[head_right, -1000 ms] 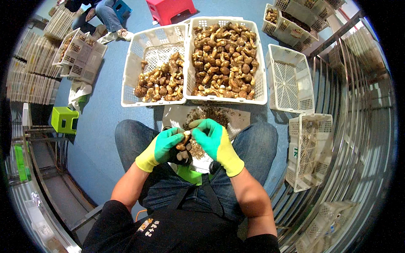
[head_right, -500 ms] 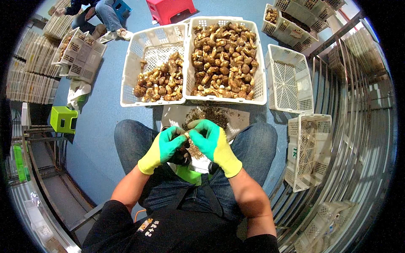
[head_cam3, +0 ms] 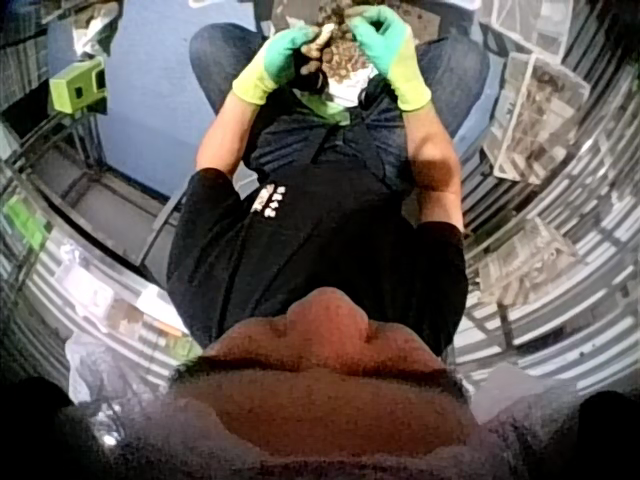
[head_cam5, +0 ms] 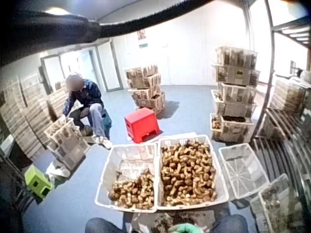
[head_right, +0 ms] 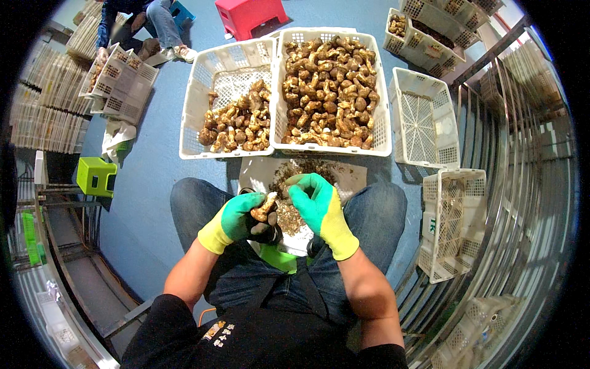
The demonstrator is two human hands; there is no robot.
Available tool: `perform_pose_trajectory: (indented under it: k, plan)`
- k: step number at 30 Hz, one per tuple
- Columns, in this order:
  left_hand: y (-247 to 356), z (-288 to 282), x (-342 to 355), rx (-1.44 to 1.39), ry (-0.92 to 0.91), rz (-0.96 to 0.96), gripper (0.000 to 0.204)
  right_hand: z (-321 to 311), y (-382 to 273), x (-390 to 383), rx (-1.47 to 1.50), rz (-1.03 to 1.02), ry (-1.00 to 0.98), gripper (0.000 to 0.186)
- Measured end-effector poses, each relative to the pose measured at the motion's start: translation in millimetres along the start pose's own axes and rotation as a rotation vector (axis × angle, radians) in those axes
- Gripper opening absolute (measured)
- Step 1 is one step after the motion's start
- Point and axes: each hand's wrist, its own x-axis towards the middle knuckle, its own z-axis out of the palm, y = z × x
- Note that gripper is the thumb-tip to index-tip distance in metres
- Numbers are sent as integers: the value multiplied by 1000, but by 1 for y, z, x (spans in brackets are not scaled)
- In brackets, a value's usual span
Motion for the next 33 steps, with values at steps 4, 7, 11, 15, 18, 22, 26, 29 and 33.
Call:
perform_pose_trajectory:
  k: [4, 7, 11, 15, 18, 22, 26, 29, 33]
  plan:
    - [-1, -4, 1, -104, -59, -58, 43, 3, 1, -1, -9, -14, -69, 21]
    - [-5, -8, 2, -104, -81, -72, 43, 7, -6, -2, -109, -39, -101, 18]
    - [-7, -11, 3, -90, -61, -75, 43, 6, -2, 0, 49, 10, -47, 17]
    - [-4, -5, 3, -36, -42, -60, 41, 7, -7, -3, -126, -77, -139, 19]
    - [-2, 3, 1, 57, -7, -4, 38, 3, -2, 0, -41, -4, -48, 18]
    - [-3, 6, 1, 108, 50, 10, 35, 7, -3, -2, -152, -71, -111, 19]
    - [-3, 6, 1, 106, 59, 28, 31, 2, 1, 1, -34, -25, -6, 18]
    - [-4, 7, 3, 53, 51, 45, 30, 2, -7, -2, -155, -67, -70, 19]
    - [-4, 9, 2, 82, 52, 31, 31, 4, -10, -3, -175, -45, -80, 20]
